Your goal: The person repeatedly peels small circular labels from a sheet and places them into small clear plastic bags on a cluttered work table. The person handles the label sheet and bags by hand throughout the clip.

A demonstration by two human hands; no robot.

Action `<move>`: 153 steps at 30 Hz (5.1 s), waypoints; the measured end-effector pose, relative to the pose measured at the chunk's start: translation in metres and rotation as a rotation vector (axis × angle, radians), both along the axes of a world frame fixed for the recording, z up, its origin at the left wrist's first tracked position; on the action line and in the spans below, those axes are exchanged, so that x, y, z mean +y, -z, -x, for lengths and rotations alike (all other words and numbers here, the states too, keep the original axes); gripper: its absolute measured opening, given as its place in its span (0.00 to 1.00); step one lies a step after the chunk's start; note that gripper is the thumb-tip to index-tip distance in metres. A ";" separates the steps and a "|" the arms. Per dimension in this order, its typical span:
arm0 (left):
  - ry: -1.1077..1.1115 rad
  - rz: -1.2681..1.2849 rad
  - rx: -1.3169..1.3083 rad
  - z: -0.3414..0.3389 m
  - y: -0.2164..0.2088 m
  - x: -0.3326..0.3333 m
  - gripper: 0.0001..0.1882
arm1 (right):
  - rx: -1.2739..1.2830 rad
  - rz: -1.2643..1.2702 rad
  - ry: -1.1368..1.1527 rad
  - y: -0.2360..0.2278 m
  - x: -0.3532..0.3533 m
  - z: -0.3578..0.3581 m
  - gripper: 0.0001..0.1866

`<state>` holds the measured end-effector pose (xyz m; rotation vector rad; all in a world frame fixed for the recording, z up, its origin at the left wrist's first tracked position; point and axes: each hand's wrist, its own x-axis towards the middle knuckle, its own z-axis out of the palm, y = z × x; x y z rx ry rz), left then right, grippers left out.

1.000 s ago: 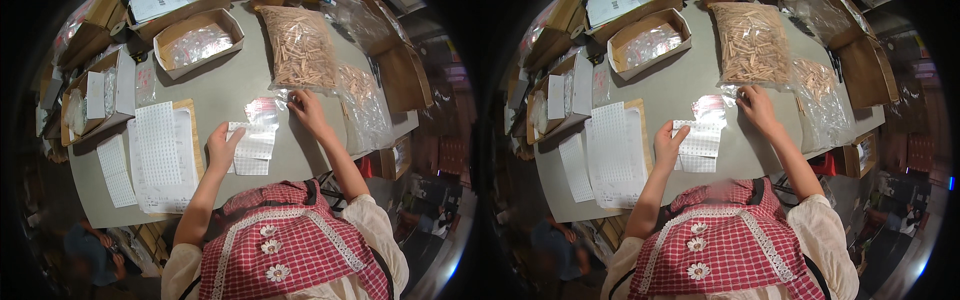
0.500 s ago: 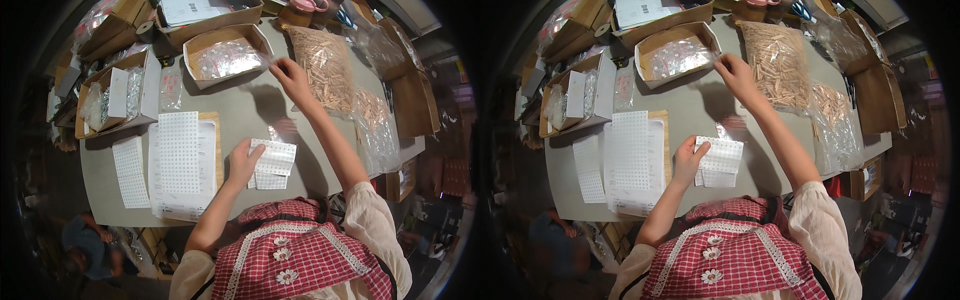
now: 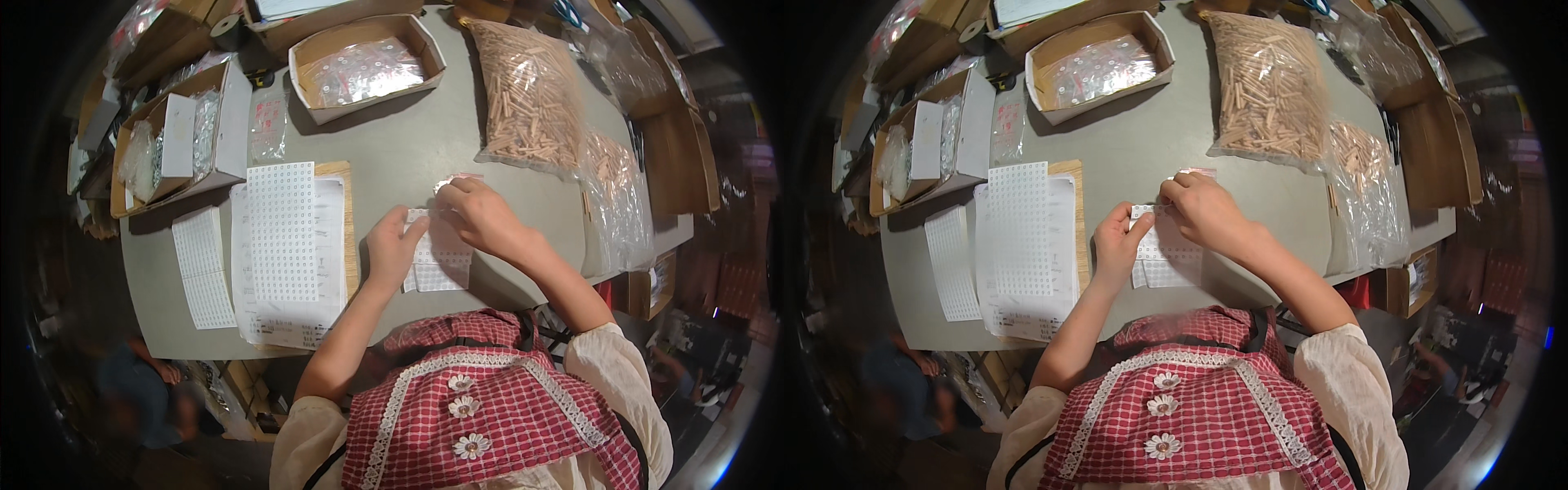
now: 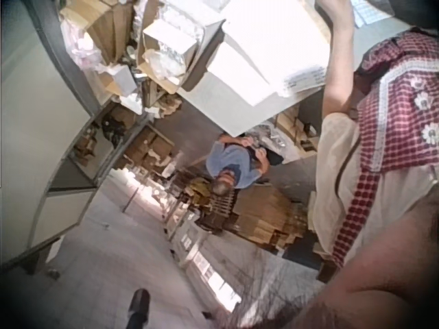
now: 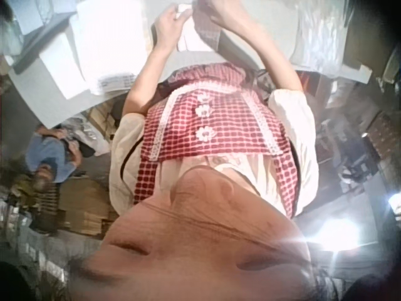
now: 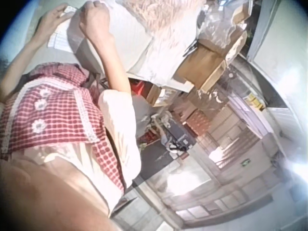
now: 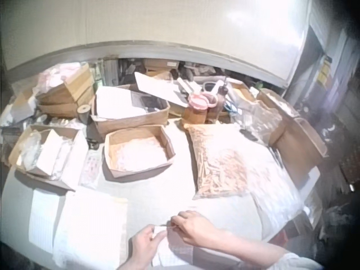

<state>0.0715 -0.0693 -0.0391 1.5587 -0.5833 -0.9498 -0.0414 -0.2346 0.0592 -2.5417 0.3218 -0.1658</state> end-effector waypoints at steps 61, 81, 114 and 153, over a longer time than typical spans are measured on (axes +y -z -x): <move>0.007 0.152 0.279 -0.001 -0.013 -0.001 0.07 | 0.170 -0.069 0.493 0.021 -0.067 0.076 0.14; -0.067 0.136 0.251 0.004 -0.018 -0.003 0.11 | -0.033 -0.369 0.340 0.024 -0.050 0.081 0.12; -0.030 0.157 0.251 0.001 -0.026 0.001 0.08 | -0.312 -0.134 0.544 0.071 -0.054 0.094 0.08; 0.170 0.004 0.248 -0.019 -0.006 0.005 0.11 | -0.123 0.081 0.085 0.017 0.036 -0.004 0.10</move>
